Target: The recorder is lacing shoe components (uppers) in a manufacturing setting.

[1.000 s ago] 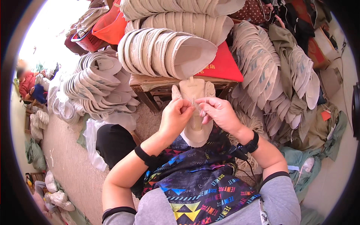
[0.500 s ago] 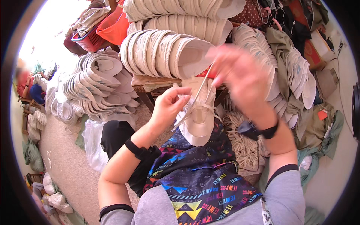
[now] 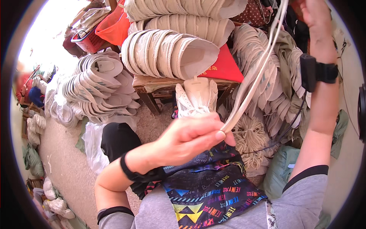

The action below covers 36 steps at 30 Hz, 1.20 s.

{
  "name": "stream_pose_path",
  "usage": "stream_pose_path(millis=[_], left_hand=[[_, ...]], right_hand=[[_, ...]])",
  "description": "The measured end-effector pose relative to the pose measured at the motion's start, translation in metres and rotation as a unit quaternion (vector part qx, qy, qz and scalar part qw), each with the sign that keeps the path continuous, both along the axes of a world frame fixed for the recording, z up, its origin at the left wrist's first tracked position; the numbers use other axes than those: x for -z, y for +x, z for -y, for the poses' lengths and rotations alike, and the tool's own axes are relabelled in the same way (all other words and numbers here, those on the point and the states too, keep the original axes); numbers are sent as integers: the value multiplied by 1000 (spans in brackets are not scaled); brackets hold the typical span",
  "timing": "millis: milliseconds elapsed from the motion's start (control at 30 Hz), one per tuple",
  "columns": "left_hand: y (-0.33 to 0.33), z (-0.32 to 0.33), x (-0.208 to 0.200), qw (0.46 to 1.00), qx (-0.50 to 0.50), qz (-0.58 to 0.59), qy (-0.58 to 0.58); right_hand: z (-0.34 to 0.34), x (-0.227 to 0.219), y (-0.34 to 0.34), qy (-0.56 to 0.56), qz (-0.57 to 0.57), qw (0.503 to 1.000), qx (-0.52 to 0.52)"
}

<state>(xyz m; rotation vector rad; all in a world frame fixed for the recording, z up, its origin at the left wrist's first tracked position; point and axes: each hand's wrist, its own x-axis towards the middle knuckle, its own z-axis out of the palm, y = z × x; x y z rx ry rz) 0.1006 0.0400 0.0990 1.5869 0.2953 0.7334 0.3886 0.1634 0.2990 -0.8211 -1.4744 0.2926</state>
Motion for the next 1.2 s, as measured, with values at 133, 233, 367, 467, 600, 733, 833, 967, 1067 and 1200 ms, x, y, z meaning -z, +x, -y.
stream_pose_path(millis=[133, 233, 367, 467, 600, 733, 833, 967, 1067, 1200], left_hand=[[-18, -19, -32, 983, -181, 21, 23], [-17, -35, 18, 959, -271, 27, -77], [-19, -28, 104, 914, -385, -111, -68], [-14, -22, 138, 896, -376, -231, -48], [-5, -20, 135, 887, -356, -293, 8], [3, -16, 137, 919, -303, -112, -226], [-13, -24, 135, 812, -121, 103, -562], [-15, -23, 143, 759, -37, 240, -605], [-18, -21, 139, 763, -72, 205, -609], [-21, -29, 128, 767, -153, 138, -608]], right_hand=[[-18, 65, 30, -342, 215, 914, -28], [5, 145, 20, -307, 365, 878, -33], [74, 225, -34, -448, 283, 832, -166], [101, 270, -48, -465, 264, 828, -170], [103, 299, -53, -517, 144, 823, -188], [102, 301, -50, -516, 85, 824, -219], [102, 283, -47, -575, 24, 766, -287], [104, 288, -25, -577, 17, 756, -309], [108, 289, -17, -561, 65, 760, -322], [110, 278, -8, -589, 49, 752, -291]])
